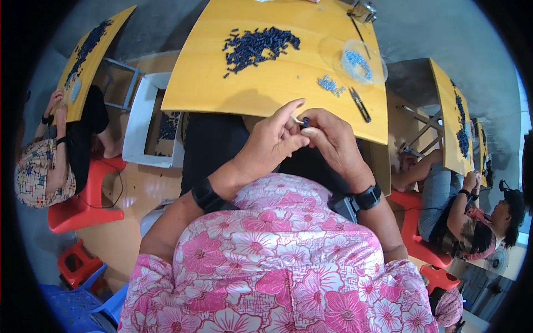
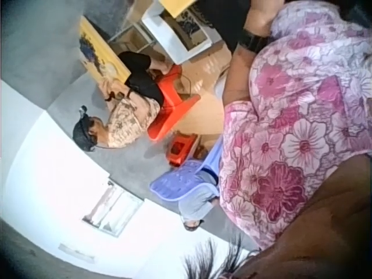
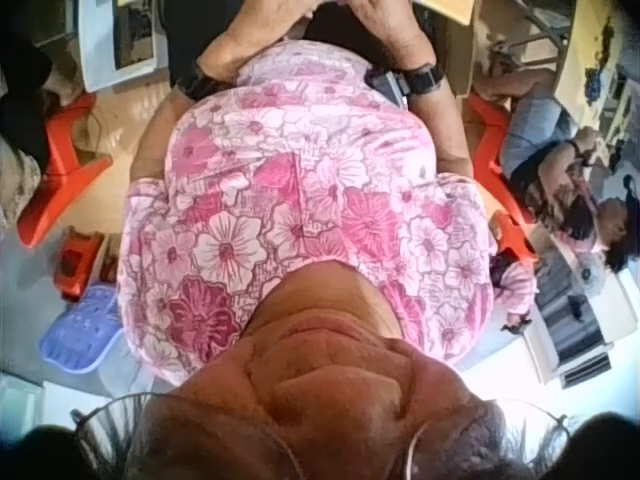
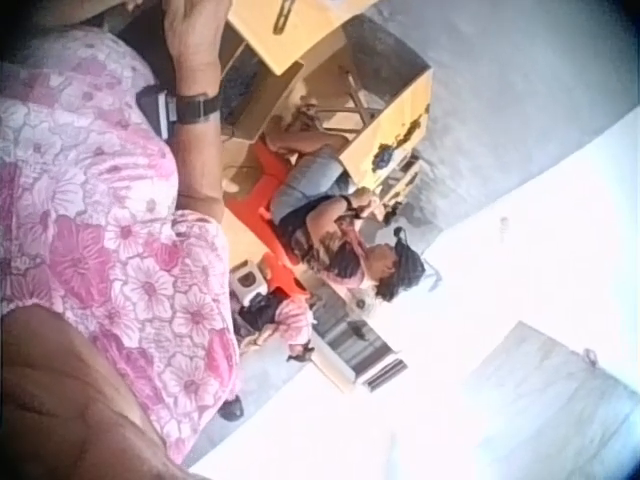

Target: Assembling small plastic or rubber components by hand at a workbench.

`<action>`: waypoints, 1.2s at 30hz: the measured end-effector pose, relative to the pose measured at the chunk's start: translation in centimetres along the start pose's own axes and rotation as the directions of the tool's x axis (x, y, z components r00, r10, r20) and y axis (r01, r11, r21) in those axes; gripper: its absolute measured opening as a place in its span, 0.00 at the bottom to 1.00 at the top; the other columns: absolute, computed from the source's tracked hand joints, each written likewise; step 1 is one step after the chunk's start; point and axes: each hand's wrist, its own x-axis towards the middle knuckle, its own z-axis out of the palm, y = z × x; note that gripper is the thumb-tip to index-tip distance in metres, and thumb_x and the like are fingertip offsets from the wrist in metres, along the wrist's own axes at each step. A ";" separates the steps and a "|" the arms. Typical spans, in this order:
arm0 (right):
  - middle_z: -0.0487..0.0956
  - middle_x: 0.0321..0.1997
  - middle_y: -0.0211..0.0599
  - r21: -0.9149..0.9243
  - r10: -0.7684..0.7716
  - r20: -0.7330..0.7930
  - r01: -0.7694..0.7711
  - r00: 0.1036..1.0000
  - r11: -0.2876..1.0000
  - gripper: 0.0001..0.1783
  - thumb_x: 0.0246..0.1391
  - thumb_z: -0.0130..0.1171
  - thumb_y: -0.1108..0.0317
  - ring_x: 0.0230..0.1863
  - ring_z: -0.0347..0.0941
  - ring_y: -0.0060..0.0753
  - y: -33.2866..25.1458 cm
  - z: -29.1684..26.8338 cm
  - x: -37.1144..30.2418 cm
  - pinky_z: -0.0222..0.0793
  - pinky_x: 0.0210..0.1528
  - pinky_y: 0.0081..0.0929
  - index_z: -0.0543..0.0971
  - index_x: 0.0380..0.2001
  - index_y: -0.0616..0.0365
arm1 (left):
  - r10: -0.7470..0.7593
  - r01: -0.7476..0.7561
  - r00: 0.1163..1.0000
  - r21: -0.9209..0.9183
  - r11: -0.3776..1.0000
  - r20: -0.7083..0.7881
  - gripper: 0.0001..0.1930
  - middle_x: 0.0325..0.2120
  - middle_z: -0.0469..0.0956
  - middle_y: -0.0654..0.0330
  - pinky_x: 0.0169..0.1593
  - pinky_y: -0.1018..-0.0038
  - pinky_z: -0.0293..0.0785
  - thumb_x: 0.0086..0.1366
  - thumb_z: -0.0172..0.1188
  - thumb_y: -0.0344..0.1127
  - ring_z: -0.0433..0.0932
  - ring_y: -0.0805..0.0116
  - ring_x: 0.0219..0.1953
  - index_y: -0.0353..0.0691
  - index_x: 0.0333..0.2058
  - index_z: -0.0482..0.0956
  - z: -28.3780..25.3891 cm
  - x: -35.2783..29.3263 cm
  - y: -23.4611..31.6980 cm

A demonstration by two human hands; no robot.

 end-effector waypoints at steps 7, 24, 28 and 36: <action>0.74 0.36 0.27 0.019 0.044 -0.636 -0.040 0.771 0.999 0.12 0.61 0.52 0.75 0.29 0.71 0.16 4.1 -6.9 -5.8 0.70 0.32 0.15 0.77 0.47 0.61 | -0.134 0.124 0.989 0.145 0.982 0.057 0.24 0.29 0.74 0.67 0.39 0.81 0.72 0.64 0.59 0.31 0.73 0.81 0.32 0.38 0.59 0.72 -1.0 0.2 -1.5; 0.76 0.28 0.25 0.113 0.235 -0.852 -0.275 0.467 0.955 0.08 0.60 0.57 0.75 0.23 0.67 0.12 14.7 -9.0 -11.6 0.64 0.24 0.12 0.80 0.42 0.63 | -0.069 0.086 0.995 0.270 0.959 -0.070 0.14 0.35 0.82 0.55 0.44 0.73 0.76 0.60 0.57 0.26 0.81 0.65 0.37 0.37 0.45 0.81 -1.6 3.1 -1.3; 0.76 0.29 0.24 0.096 0.149 -0.762 -0.118 0.631 0.988 0.06 0.61 0.56 0.76 0.24 0.66 0.10 9.2 -6.5 -5.6 0.62 0.25 0.11 0.81 0.39 0.64 | 0.185 -0.140 0.981 0.438 0.888 -0.060 0.11 0.32 0.81 0.53 0.42 0.69 0.76 0.58 0.59 0.26 0.80 0.58 0.36 0.38 0.41 0.82 -2.7 4.6 -1.6; 0.75 0.29 0.38 -0.256 -0.064 -0.395 -0.043 0.916 0.966 0.09 0.52 0.59 0.80 0.25 0.70 0.30 4.0 -2.3 8.4 0.64 0.29 0.23 0.82 0.37 0.59 | 0.258 -0.179 0.963 0.523 0.833 -0.082 0.10 0.30 0.79 0.53 0.40 0.68 0.76 0.58 0.60 0.27 0.80 0.57 0.34 0.38 0.39 0.82 -5.2 7.1 -3.8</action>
